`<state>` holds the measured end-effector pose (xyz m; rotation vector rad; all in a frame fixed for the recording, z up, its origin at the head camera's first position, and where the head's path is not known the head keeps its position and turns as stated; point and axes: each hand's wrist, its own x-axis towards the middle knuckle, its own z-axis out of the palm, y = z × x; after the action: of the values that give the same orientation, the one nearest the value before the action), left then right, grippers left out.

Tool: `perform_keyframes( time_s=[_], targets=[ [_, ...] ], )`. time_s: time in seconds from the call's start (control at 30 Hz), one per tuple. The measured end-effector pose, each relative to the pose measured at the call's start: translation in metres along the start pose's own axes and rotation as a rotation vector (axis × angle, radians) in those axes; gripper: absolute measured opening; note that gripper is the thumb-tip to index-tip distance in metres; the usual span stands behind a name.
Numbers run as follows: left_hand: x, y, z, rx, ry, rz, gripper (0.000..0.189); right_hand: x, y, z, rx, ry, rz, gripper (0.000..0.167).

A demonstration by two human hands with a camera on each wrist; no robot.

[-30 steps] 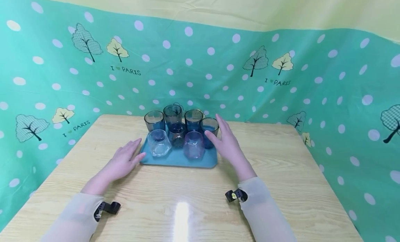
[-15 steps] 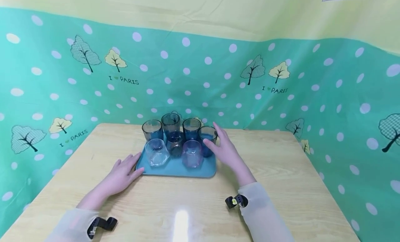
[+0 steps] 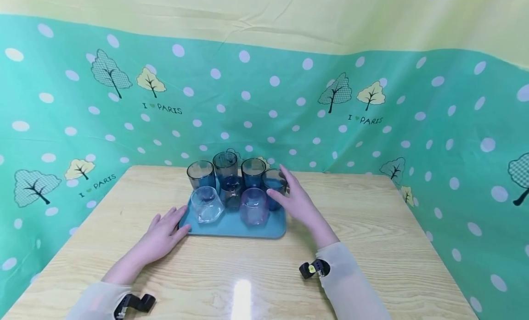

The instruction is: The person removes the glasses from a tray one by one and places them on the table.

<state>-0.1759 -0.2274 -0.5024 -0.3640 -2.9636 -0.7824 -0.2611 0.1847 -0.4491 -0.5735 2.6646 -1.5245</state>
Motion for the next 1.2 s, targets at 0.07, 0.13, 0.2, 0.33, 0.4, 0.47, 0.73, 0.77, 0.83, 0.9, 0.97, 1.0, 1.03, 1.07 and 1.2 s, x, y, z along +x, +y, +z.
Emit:
perform_keyframes(
  time_s=[0.07, 0.13, 0.2, 0.33, 0.4, 0.47, 0.73, 0.77, 0.83, 0.9, 0.97, 1.0, 1.03, 1.07, 1.2],
  targets=[
    [0.0001, 0.0007, 0.0003, -0.003, -0.005, -0.005, 0.068, 0.0001, 0.0012, -0.0002, 0.009, 0.002, -0.003, 0.095],
    [0.0003, 0.0012, 0.0006, -0.009, -0.004, -0.009, 0.067, 0.0000, 0.0022, 0.0000, 0.025, 0.004, -0.003, 0.095],
    [0.0006, 0.0017, 0.0007, -0.016, 0.000, -0.012, 0.067, 0.0002, 0.0027, 0.0002, 0.040, 0.010, 0.003, 0.096],
    [0.0005, 0.0019, 0.0009, -0.029, 0.001, -0.019, 0.066, 0.0013, 0.0054, 0.0029, 0.079, 0.021, 0.020, 0.097],
    [0.0000, 0.0024, 0.0013, -0.029, -0.001, -0.027, 0.066, 0.0016, 0.0074, 0.0042, 0.097, 0.028, 0.025, 0.098],
    [-0.0004, 0.0036, 0.0013, -0.030, -0.002, -0.039, 0.067, 0.0020, 0.0086, 0.0052, 0.117, 0.033, 0.028, 0.098],
    [0.0039, 0.0057, -0.0008, -0.028, 0.008, -0.057, 0.067, 0.0018, 0.0035, 0.0033, 0.149, 0.062, 0.084, 0.097],
    [0.0041, 0.0063, -0.0010, -0.030, 0.009, -0.058, 0.067, 0.0015, 0.0024, 0.0032, 0.150, 0.065, 0.092, 0.097],
    [0.0042, 0.0073, -0.0010, -0.033, 0.009, -0.062, 0.067, 0.0008, 0.0013, 0.0032, 0.145, 0.069, 0.110, 0.097],
    [0.0040, 0.0080, -0.0007, -0.038, 0.008, -0.068, 0.067, 0.0004, 0.0009, 0.0034, 0.136, 0.077, 0.123, 0.097],
    [0.0037, 0.0087, -0.0003, -0.042, 0.006, -0.072, 0.067, 0.0000, 0.0012, 0.0033, 0.124, 0.087, 0.135, 0.098],
    [0.0037, 0.0089, 0.0001, -0.043, 0.005, -0.073, 0.066, -0.0002, 0.0016, 0.0031, 0.117, 0.093, 0.140, 0.098],
    [0.0038, 0.0089, 0.0003, -0.045, 0.005, -0.075, 0.066, -0.0003, 0.0018, 0.0030, 0.115, 0.099, 0.144, 0.098],
    [0.0040, 0.0086, 0.0006, -0.044, 0.006, -0.075, 0.066, -0.0003, 0.0019, 0.0027, 0.112, 0.105, 0.147, 0.098],
    [0.0050, 0.0080, 0.0006, -0.047, 0.008, -0.075, 0.066, -0.0007, 0.0021, 0.0011, 0.111, 0.130, 0.162, 0.098]
  ],
)
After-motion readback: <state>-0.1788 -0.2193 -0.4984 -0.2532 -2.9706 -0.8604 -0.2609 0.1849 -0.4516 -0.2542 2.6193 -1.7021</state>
